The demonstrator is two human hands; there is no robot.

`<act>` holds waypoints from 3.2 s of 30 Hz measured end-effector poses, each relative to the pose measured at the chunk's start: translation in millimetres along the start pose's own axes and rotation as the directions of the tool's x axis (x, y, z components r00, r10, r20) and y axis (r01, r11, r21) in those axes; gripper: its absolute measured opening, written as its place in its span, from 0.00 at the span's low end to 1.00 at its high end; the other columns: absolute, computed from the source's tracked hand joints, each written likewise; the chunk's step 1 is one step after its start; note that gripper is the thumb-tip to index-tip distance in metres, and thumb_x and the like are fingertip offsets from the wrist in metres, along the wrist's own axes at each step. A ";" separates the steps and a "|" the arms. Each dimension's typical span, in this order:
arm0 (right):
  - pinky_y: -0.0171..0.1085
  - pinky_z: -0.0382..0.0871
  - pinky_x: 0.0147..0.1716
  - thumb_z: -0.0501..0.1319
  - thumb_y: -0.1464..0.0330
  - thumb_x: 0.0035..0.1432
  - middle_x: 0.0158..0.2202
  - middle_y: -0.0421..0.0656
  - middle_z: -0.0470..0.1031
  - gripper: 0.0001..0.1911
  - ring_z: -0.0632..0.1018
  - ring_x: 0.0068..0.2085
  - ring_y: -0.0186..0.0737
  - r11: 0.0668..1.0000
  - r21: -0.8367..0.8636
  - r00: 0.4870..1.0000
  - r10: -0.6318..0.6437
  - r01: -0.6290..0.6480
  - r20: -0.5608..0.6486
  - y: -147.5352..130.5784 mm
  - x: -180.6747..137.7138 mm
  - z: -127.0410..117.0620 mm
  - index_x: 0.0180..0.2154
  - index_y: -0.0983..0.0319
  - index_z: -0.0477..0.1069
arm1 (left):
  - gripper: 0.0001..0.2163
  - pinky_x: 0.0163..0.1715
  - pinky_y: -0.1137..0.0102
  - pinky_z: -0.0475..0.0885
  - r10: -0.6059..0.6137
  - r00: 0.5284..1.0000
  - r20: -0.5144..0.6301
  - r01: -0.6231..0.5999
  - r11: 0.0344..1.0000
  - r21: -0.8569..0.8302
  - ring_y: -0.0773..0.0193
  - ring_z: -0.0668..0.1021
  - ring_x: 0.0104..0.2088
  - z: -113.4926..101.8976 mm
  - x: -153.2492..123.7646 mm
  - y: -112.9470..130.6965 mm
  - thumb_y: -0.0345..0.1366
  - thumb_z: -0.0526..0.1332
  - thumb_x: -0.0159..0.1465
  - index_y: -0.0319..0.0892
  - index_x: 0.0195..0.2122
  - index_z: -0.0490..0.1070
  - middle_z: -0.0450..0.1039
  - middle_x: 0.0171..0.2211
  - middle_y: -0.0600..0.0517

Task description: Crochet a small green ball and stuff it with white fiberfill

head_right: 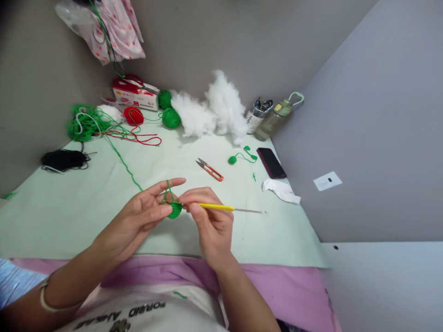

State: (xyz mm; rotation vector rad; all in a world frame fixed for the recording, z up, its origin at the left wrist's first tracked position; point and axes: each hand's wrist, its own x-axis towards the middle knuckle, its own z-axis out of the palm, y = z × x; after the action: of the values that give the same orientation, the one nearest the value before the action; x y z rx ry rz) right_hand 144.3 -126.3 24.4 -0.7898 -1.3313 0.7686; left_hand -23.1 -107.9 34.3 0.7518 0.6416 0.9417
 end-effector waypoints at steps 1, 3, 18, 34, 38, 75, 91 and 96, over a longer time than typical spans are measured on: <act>0.40 0.75 0.33 0.61 0.67 0.69 0.37 0.45 0.81 0.09 0.80 0.39 0.41 1.000 0.009 1.000 0.017 -0.017 0.001 1.3 -0.3 0.5 0.41 0.58 0.81 | 0.25 0.42 0.74 0.68 0.007 1.000 0.004 -0.007 1.000 0.011 0.68 0.75 0.38 1.0 -0.3 -1.0 0.35 0.74 0.60 0.46 0.59 0.75 0.76 0.36 0.53; 0.39 0.75 0.34 0.61 0.67 0.70 0.38 0.45 0.82 0.09 0.80 0.38 0.39 0.997 0.050 0.998 0.061 -0.060 -0.012 3.0 -0.7 0.7 0.41 0.57 0.81 | 0.26 0.47 0.70 0.68 0.014 1.000 0.011 -0.015 0.999 0.035 0.65 0.76 0.42 1.5 -1.1 -2.4 0.36 0.74 0.60 0.48 0.60 0.74 0.77 0.38 0.52; 0.41 0.78 0.37 0.59 0.76 0.68 0.40 0.47 0.81 0.13 0.81 0.41 0.42 0.690 -0.556 0.885 -0.386 0.464 0.260 -4.2 -13.3 -2.9 0.49 0.59 0.77 | 0.27 0.36 0.73 0.67 0.208 0.969 -0.131 -0.159 0.937 0.312 0.71 0.67 0.30 3.1 -5.4 -5.9 0.35 0.73 0.61 0.50 0.62 0.72 0.70 0.34 0.56; 0.41 0.78 0.36 0.60 0.75 0.68 0.39 0.44 0.81 0.14 0.81 0.39 0.40 0.944 -0.302 0.991 -0.126 0.131 0.037 -1.4 -10.0 3.2 0.47 0.53 0.81 | 0.20 0.41 0.75 0.68 0.080 0.997 -0.010 -0.080 0.995 0.051 0.69 0.73 0.36 4.5 -1.1 -4.3 0.36 0.74 0.61 0.50 0.55 0.79 0.74 0.35 0.54; 0.42 0.79 0.38 0.62 0.76 0.65 0.46 0.46 0.81 0.19 0.81 0.43 0.42 0.745 -0.564 0.932 -0.322 0.357 0.165 -0.2 -17.2 2.6 0.52 0.50 0.79 | 0.22 0.38 0.75 0.68 0.050 0.997 -0.062 -0.050 0.999 0.000 0.71 0.71 0.32 5.2 -0.4 -5.7 0.37 0.75 0.60 0.49 0.56 0.79 0.73 0.35 0.55; 0.45 0.75 0.37 0.55 0.75 0.70 0.36 0.45 0.81 0.12 0.81 0.39 0.43 0.921 -0.319 0.973 -0.191 0.223 0.128 -15.9 -6.9 -5.8 0.44 0.57 0.76 | 0.17 0.44 0.67 0.71 0.401 0.916 -0.024 -0.298 0.717 0.630 0.63 0.74 0.37 5.9 -7.8 -2.5 0.30 0.67 0.63 0.49 0.52 0.79 0.72 0.36 0.53; 0.43 0.80 0.35 0.59 0.76 0.66 0.43 0.51 0.82 0.19 0.81 0.41 0.45 0.596 -0.581 0.829 -0.453 0.555 0.328 -0.3 -19.6 -6.9 0.57 0.59 0.72 | 0.16 0.41 0.70 0.73 0.357 0.929 -0.101 -0.243 0.792 0.561 0.66 0.75 0.34 8.7 -12.4 1.1 0.31 0.69 0.62 0.48 0.51 0.78 0.72 0.33 0.54; 0.42 0.79 0.37 0.62 0.77 0.64 0.46 0.48 0.80 0.21 0.81 0.44 0.45 0.593 -0.620 0.851 -0.439 0.515 0.287 2.8 -20.6 -6.6 0.55 0.54 0.77 | 0.25 0.22 0.78 0.60 0.000 1.000 0.008 0.000 0.994 0.113 0.76 0.63 0.23 4.0 -7.9 3.4 0.37 0.72 0.61 0.49 0.60 0.74 0.68 0.31 0.57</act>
State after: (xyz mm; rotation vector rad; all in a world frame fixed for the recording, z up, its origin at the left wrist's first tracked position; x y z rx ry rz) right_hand 149.1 -142.5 10.7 -0.8928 -1.8559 -0.1621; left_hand -25.2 -114.7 40.6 0.8560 0.6923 0.9074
